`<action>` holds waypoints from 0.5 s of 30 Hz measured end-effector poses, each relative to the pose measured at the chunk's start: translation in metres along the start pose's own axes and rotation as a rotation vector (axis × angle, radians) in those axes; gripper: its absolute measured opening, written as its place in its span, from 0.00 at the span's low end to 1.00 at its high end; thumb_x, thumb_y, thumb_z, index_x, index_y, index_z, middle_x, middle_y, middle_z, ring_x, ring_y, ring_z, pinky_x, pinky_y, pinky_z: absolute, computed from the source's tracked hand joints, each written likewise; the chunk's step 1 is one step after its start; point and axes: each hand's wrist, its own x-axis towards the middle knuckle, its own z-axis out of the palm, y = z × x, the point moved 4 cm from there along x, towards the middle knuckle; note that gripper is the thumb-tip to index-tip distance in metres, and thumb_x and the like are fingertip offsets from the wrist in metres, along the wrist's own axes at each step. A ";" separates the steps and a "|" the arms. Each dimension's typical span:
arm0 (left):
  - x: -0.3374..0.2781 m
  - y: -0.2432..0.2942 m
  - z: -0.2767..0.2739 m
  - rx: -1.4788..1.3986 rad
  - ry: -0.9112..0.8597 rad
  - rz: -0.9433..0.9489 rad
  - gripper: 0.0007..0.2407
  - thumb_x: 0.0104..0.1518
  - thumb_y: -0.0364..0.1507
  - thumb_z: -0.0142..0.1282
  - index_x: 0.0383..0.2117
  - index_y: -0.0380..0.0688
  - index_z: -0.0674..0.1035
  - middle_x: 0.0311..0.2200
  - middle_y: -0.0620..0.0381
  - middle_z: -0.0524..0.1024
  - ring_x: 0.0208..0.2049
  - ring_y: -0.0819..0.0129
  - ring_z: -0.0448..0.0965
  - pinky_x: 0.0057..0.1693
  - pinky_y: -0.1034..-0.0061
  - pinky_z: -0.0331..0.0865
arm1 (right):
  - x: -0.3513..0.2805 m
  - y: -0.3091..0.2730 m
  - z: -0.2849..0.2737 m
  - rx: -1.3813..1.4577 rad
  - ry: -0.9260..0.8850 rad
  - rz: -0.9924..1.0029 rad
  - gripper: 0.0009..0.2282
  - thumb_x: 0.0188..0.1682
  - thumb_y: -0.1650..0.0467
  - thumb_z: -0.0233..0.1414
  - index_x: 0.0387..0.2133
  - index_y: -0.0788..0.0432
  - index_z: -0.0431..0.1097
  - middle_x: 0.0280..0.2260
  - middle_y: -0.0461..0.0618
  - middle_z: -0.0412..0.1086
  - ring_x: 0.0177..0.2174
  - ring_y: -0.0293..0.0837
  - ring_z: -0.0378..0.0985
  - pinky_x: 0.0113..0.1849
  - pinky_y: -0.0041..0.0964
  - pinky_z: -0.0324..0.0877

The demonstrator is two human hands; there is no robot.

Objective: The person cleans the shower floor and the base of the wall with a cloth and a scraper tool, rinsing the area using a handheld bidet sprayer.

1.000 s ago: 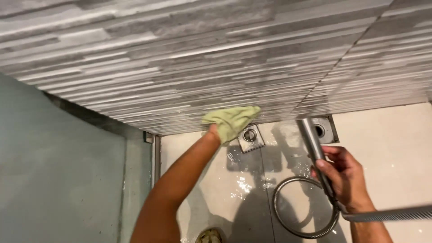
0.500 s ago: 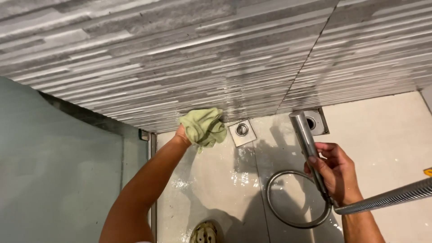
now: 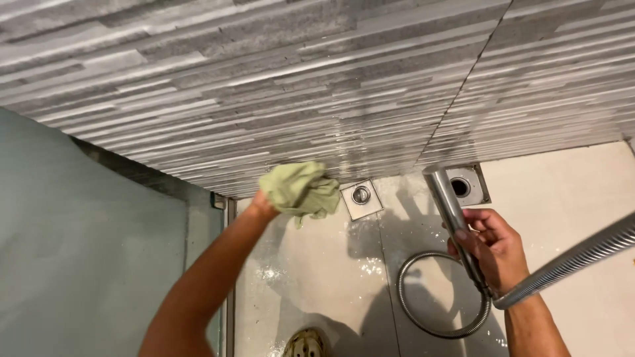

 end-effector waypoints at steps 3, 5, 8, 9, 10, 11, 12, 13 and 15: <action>0.024 -0.048 0.047 0.047 0.060 -0.175 0.19 0.76 0.35 0.35 0.68 0.42 0.63 0.61 0.47 0.65 0.32 0.68 0.76 0.37 0.77 0.72 | 0.004 -0.007 -0.001 -0.057 -0.117 -0.040 0.15 0.45 0.79 0.56 0.46 0.67 0.69 0.32 0.55 0.77 0.27 0.44 0.80 0.28 0.39 0.76; 0.040 -0.089 0.083 0.079 0.107 -0.290 0.17 0.78 0.37 0.40 0.65 0.41 0.69 0.57 0.40 0.67 0.38 0.62 0.81 0.44 0.69 0.77 | 0.006 -0.020 0.008 -0.060 -0.193 -0.091 0.16 0.43 0.80 0.56 0.47 0.66 0.69 0.31 0.56 0.76 0.28 0.44 0.81 0.30 0.39 0.77; 0.104 -0.079 0.065 1.690 0.885 0.062 0.15 0.69 0.35 0.43 0.57 0.48 0.75 0.50 0.52 0.75 0.40 0.68 0.80 0.47 0.77 0.77 | 0.017 -0.054 0.034 0.034 -0.271 -0.214 0.17 0.44 0.80 0.56 0.48 0.66 0.69 0.34 0.55 0.76 0.32 0.43 0.81 0.35 0.37 0.80; 0.127 -0.071 0.062 2.217 1.066 0.086 0.15 0.69 0.36 0.43 0.58 0.49 0.74 0.52 0.53 0.74 0.42 0.68 0.78 0.49 0.77 0.74 | 0.019 -0.067 0.043 0.078 -0.308 -0.284 0.17 0.45 0.80 0.56 0.49 0.66 0.69 0.34 0.55 0.76 0.32 0.43 0.81 0.36 0.37 0.80; 0.154 -0.064 0.059 2.701 1.097 0.073 0.16 0.69 0.36 0.42 0.59 0.49 0.73 0.53 0.54 0.73 0.44 0.68 0.76 0.51 0.76 0.72 | 0.018 -0.079 0.050 0.123 -0.346 -0.354 0.17 0.46 0.80 0.56 0.49 0.66 0.69 0.35 0.56 0.76 0.32 0.44 0.81 0.36 0.37 0.80; 0.174 -0.055 0.055 3.094 1.000 0.015 0.16 0.68 0.36 0.42 0.60 0.49 0.71 0.54 0.55 0.71 0.47 0.68 0.75 0.52 0.76 0.70 | 0.017 -0.088 0.056 0.127 -0.331 -0.386 0.16 0.47 0.79 0.56 0.50 0.67 0.68 0.35 0.55 0.76 0.32 0.43 0.80 0.36 0.37 0.79; 0.190 -0.046 0.046 3.465 0.823 -0.049 0.17 0.68 0.37 0.42 0.61 0.49 0.70 0.56 0.56 0.70 0.49 0.69 0.73 0.54 0.76 0.68 | 0.016 -0.094 0.060 0.133 -0.315 -0.418 0.16 0.48 0.79 0.56 0.50 0.67 0.67 0.36 0.55 0.75 0.33 0.43 0.80 0.36 0.37 0.79; 0.197 -0.035 0.033 3.761 0.635 -0.083 0.18 0.68 0.37 0.41 0.61 0.49 0.69 0.57 0.57 0.69 0.51 0.69 0.71 0.56 0.76 0.66 | 0.015 -0.098 0.063 0.137 -0.304 -0.444 0.16 0.49 0.78 0.57 0.51 0.67 0.67 0.36 0.55 0.74 0.33 0.43 0.79 0.36 0.37 0.79; 0.189 -0.003 0.005 4.008 0.453 -0.123 0.19 0.68 0.38 0.40 0.63 0.49 0.67 0.60 0.58 0.66 0.55 0.69 0.68 0.60 0.75 0.62 | 0.016 -0.094 0.059 0.054 -0.214 -0.437 0.16 0.49 0.78 0.56 0.50 0.68 0.66 0.36 0.58 0.75 0.31 0.44 0.80 0.34 0.39 0.79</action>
